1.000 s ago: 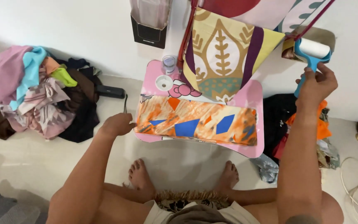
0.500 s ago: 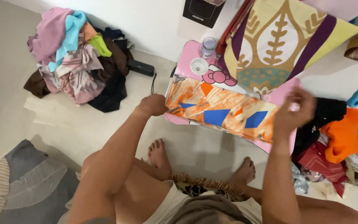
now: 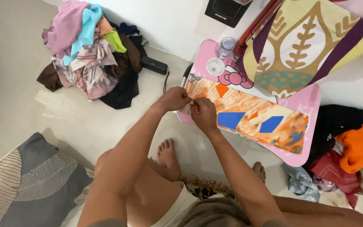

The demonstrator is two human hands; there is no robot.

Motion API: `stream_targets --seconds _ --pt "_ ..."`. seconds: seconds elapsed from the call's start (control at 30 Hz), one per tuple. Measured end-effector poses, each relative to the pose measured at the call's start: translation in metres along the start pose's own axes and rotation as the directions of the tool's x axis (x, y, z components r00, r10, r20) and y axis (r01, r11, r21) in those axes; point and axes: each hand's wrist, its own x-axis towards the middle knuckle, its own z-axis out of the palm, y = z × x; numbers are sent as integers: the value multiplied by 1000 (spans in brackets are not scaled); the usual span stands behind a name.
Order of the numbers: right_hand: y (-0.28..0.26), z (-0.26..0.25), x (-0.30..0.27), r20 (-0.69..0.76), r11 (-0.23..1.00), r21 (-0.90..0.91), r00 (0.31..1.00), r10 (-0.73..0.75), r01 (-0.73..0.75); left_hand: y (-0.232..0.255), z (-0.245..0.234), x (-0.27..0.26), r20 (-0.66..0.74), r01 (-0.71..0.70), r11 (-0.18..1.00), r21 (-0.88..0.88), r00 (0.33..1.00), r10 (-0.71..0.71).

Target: Using a lint roller to remove debris from a scarf and then folding it neatly on a small table.

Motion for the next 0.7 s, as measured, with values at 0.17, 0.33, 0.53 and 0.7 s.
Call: stream_targets --seconds 0.17,0.33,0.53,0.7 --pt "19 -26 22 -48 886 345 937 347 -311 -11 4 1 -82 17 1000 26 997 -15" --pt "70 -44 50 -154 821 439 869 469 -365 -24 12 6 -150 35 970 241 989 1" --pt "69 -69 74 -161 828 431 872 462 -359 -36 26 17 -57 96 958 272 995 -83" --pt "84 -57 86 -104 807 387 848 519 -446 -48 39 31 -30 116 947 298 993 -113"
